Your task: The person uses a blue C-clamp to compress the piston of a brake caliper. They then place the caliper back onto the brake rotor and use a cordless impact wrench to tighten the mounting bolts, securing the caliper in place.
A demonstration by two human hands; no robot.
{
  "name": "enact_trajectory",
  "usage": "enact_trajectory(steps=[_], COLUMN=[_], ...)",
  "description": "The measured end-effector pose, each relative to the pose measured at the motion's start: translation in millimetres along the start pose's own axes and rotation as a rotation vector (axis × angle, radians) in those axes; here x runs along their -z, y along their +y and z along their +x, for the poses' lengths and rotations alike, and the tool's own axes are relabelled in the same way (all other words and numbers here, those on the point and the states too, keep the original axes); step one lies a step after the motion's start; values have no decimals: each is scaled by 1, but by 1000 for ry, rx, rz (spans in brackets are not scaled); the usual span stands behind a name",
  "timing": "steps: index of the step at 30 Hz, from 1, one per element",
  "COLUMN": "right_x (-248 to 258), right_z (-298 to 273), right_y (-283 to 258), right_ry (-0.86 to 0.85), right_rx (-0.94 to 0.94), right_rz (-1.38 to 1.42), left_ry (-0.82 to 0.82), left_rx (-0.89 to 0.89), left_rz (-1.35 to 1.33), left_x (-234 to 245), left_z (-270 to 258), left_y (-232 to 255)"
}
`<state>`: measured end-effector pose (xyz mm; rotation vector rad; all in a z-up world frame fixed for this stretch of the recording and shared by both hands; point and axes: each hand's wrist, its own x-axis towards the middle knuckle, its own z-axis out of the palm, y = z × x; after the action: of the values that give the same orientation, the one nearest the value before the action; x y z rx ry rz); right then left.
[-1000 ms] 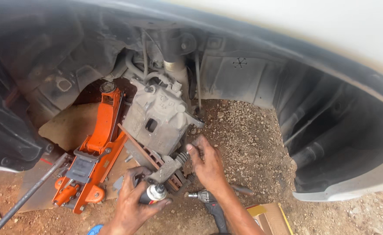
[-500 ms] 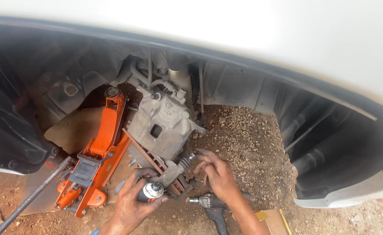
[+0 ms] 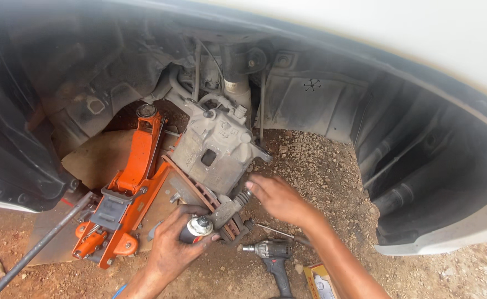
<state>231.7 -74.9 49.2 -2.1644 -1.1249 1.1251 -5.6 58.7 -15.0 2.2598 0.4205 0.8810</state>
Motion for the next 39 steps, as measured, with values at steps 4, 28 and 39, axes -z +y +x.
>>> enact_trajectory(steps=[4,28,39], right_x=[-14,-14,-14], right_z=[0,-16,-13], right_y=[5,-22,-18], right_ry=[70,38,38], right_rx=[48,164,188], right_rz=[-206,-512,-263], left_ry=[78,-604,-251], left_rx=[-50,-240,-498], left_rz=[63,366,74], left_x=[-6,38,10], left_z=[3,201,201], left_y=[-6,106,49])
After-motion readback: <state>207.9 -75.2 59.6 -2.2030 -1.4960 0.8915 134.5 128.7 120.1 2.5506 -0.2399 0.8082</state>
